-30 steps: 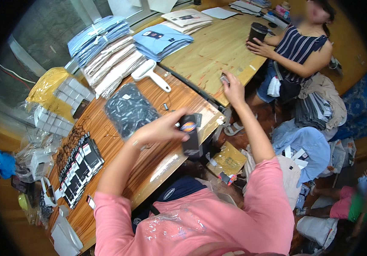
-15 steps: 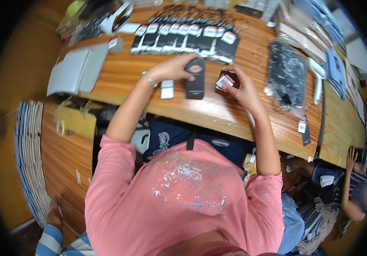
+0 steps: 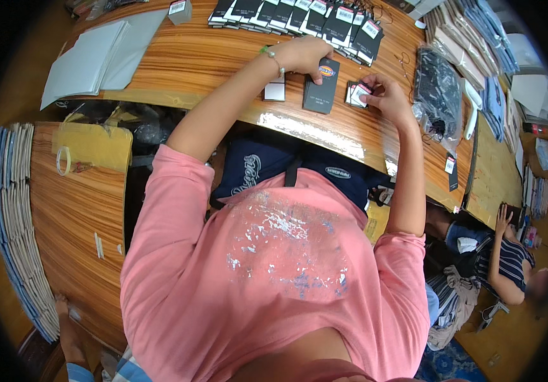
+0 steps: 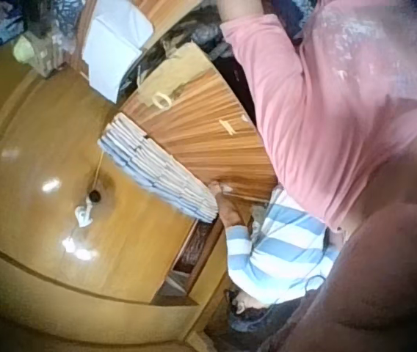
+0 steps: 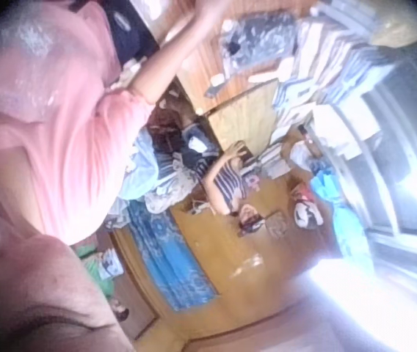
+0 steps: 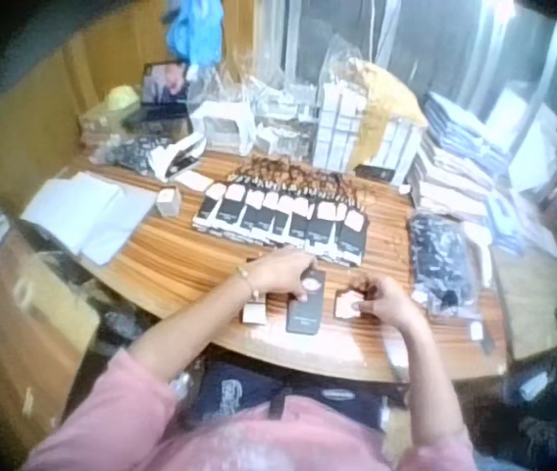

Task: The person attaches plastic security loops and cardboard tags to clothing items by hand, organizing the tagged items on a wooden table.

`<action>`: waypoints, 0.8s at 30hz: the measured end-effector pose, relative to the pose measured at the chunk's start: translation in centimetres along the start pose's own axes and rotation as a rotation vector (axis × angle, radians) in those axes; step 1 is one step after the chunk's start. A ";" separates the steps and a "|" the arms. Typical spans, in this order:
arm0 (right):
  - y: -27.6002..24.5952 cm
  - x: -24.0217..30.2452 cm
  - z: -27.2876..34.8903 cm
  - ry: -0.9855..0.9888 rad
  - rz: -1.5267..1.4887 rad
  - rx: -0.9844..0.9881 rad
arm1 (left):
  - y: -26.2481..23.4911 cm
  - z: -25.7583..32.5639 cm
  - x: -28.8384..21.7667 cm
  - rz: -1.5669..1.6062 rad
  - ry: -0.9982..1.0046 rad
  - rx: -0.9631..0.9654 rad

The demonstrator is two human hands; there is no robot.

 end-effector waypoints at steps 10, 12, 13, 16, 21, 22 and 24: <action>-1.6 2.0 2.2 -0.038 -0.294 -0.097 | -0.2 2.6 -0.5 0.599 -0.019 -0.188; -1.0 3.4 2.7 -0.129 -0.365 -0.195 | -1.0 3.6 -1.5 0.644 -0.034 -0.234; -0.3 4.0 3.0 -0.173 -0.356 -0.226 | -0.7 3.9 -1.6 0.669 -0.042 -0.307; 2.6 6.0 4.9 -0.290 -0.258 -0.479 | -0.1 5.3 -4.9 0.952 -0.117 -0.399; 1.0 5.0 7.2 -0.266 -0.334 -0.545 | 1.9 5.8 -6.6 1.131 -0.185 -0.480; 0.1 4.2 7.7 -0.251 -0.369 -0.558 | 1.9 6.1 -6.5 1.080 -0.209 -0.492; -3.0 1.0 8.9 -0.187 -0.246 -0.704 | 1.4 6.5 -7.0 1.120 -0.259 -0.494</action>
Point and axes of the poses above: each hand's wrist, its own z-axis away from the middle knuckle, its own y-axis out of the palm, x = y × z, the point moved 1 cm from there along -z, towards the middle knuckle, and after that the axes turned 13 degrees about -x, right-handed, at the moved point
